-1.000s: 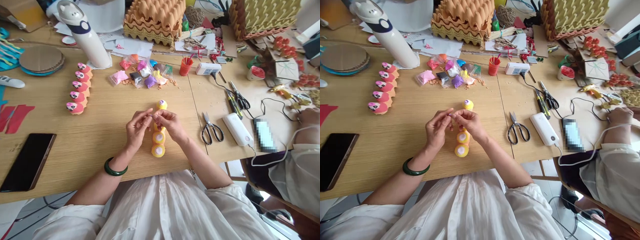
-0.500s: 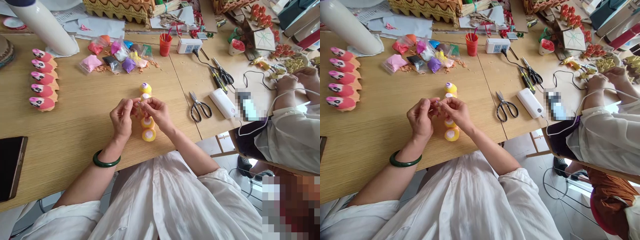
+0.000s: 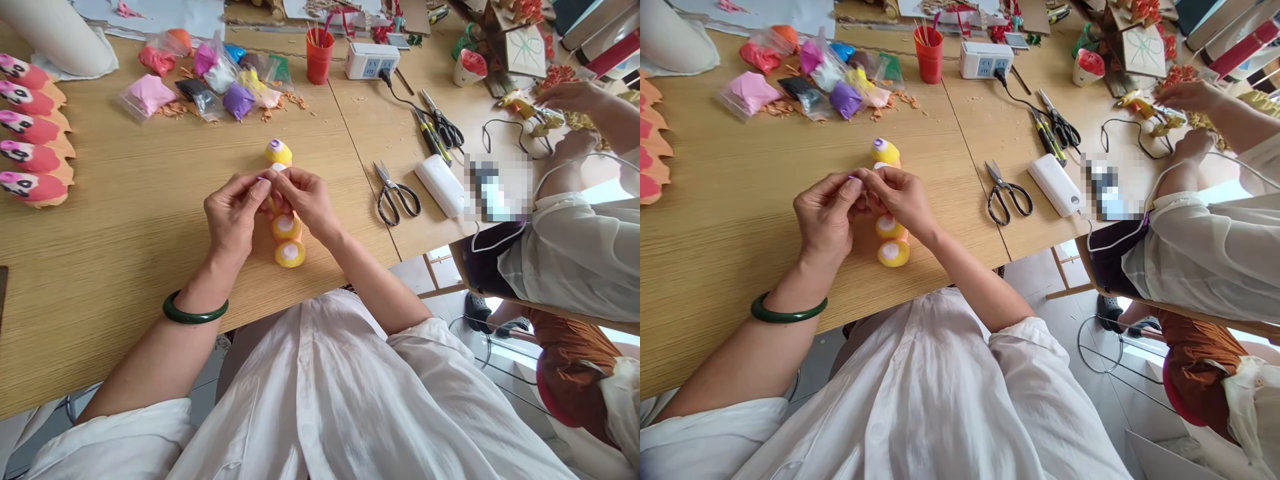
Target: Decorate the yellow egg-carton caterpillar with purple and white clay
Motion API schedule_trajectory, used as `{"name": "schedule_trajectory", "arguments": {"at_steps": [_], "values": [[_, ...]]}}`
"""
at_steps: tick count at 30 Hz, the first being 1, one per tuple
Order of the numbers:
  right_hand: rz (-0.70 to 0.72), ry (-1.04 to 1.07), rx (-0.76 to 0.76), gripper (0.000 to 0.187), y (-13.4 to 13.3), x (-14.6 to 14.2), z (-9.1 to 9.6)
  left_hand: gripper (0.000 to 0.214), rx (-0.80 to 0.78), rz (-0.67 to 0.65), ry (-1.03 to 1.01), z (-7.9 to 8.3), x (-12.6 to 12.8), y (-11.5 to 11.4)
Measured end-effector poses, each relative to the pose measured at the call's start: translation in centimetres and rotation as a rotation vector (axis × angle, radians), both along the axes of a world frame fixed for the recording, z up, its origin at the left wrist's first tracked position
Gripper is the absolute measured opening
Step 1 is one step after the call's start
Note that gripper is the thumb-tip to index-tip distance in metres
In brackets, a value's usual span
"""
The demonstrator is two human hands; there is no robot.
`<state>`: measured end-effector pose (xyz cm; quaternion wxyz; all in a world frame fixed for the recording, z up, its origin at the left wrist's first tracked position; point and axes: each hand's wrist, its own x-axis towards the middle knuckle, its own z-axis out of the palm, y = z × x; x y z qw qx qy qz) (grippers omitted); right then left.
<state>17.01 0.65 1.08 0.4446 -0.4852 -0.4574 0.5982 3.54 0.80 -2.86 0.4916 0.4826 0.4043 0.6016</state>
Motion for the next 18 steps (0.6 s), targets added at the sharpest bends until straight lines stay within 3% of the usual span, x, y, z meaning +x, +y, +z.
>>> {"name": "schedule_trajectory", "arguments": {"at_steps": [4,11,14,16,18], "values": [[-0.029,-0.005,-0.014,0.049,0.1,-0.6,-0.5,0.043,0.094,0.037,0.050,-0.2,-0.2,0.3],[-0.307,-0.040,0.070,0.039,-0.9,-1.0,-0.3,0.016,0.099,0.149,0.159,1.1,-0.2,-0.5],[-0.489,-0.129,0.182,0.031,-0.5,-0.4,-1.9,0.018,0.067,0.090,0.163,0.9,-0.2,-0.6],[-0.610,-0.200,0.138,0.024,0.0,0.0,-3.7,0.015,0.066,0.101,0.159,0.3,-0.1,0.1],[-0.593,-0.210,0.112,0.015,0.4,0.2,-5.6,0.015,0.025,0.145,0.161,-0.3,0.0,1.0]]}}
